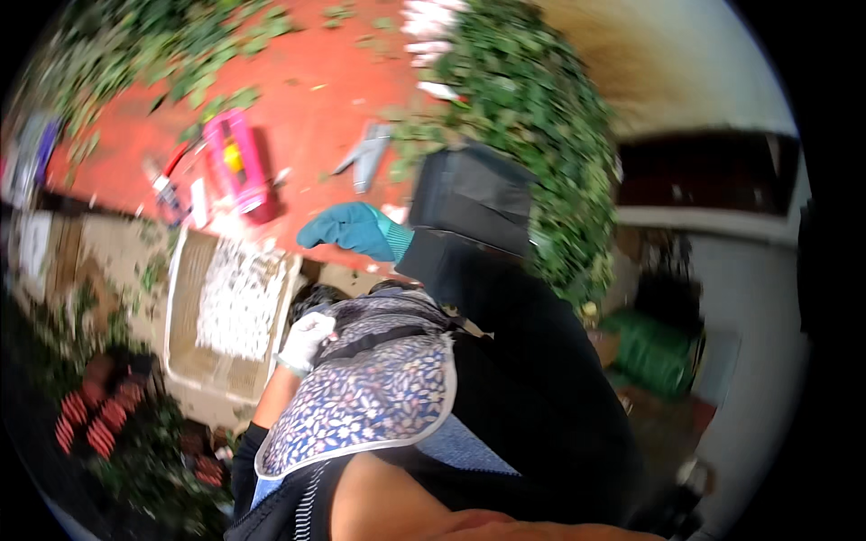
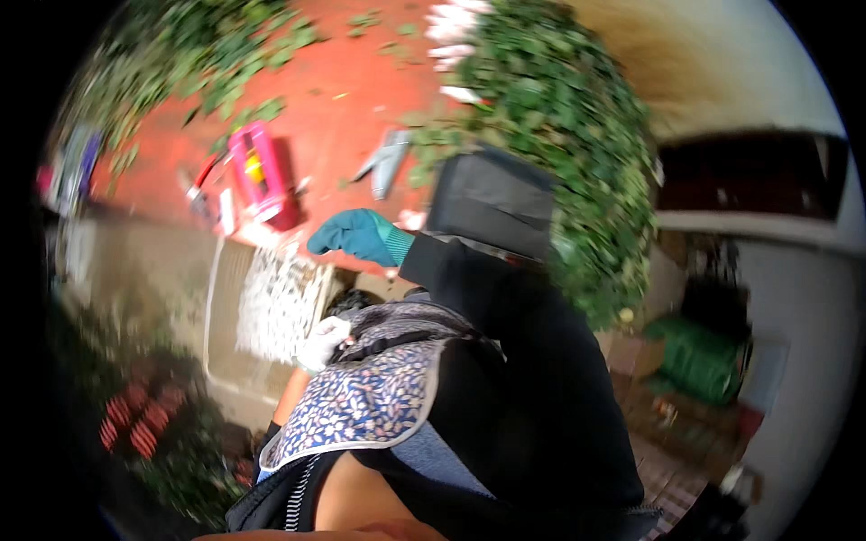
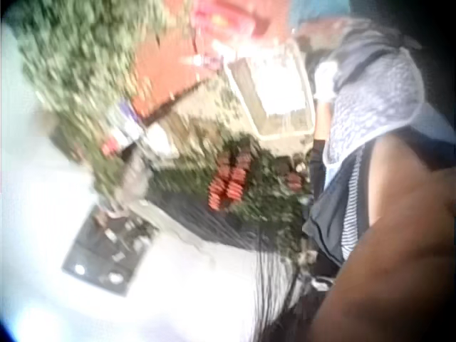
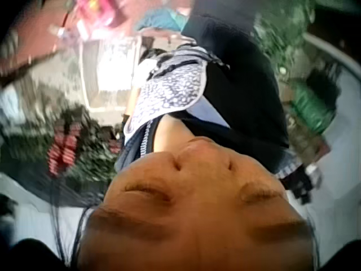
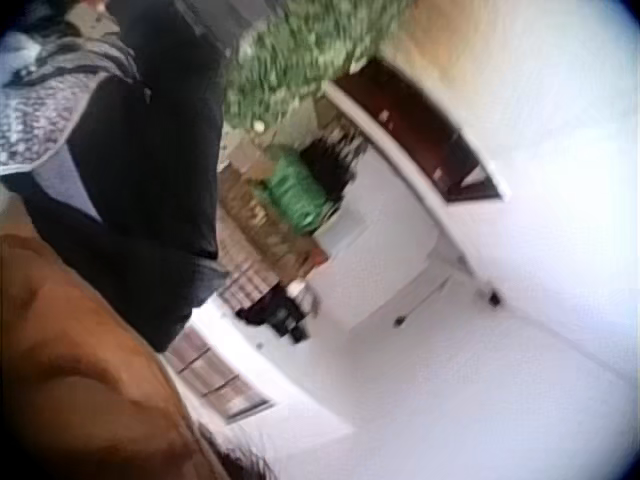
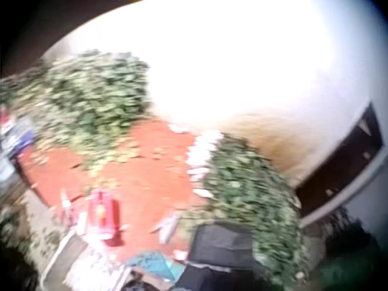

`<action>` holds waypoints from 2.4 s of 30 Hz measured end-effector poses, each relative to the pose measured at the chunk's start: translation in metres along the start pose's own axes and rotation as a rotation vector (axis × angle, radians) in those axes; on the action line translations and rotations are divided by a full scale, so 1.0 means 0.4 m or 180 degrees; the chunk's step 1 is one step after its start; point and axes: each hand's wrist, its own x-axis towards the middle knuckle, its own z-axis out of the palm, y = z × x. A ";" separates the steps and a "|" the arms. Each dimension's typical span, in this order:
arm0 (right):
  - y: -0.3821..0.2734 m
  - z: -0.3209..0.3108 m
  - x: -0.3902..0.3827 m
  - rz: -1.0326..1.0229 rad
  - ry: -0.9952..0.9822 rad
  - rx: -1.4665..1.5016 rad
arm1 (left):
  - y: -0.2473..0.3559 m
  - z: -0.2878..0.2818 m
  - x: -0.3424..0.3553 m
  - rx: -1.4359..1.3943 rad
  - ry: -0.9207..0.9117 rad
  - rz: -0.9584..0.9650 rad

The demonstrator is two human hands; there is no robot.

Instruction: The person places roses and greenery into a black box. They arrange the flowers in layers by hand and use a stapler to secure portions of the packaging.

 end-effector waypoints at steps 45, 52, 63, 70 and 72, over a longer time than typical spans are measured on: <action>-0.162 -0.436 -0.944 -0.0038 -0.1120 -0.1020 | -0.034 0.959 0.174 0.0336 -0.0202 0.0275; -0.094 -0.320 -0.921 0.0382 -0.1650 -0.3515 | -0.069 0.945 0.179 -0.0013 -0.0059 0.0209; -0.039 -0.326 -0.956 0.0871 -0.1490 -0.4253 | -0.225 0.802 0.364 -0.0241 -0.0166 -0.0257; -0.045 -0.329 -0.976 0.0593 -0.1237 -0.3847 | -0.170 0.808 0.371 0.0577 0.0462 0.0064; -0.030 -0.330 -0.972 0.1055 -0.1268 -0.3596 | -0.173 0.808 0.396 0.1004 0.0734 0.0468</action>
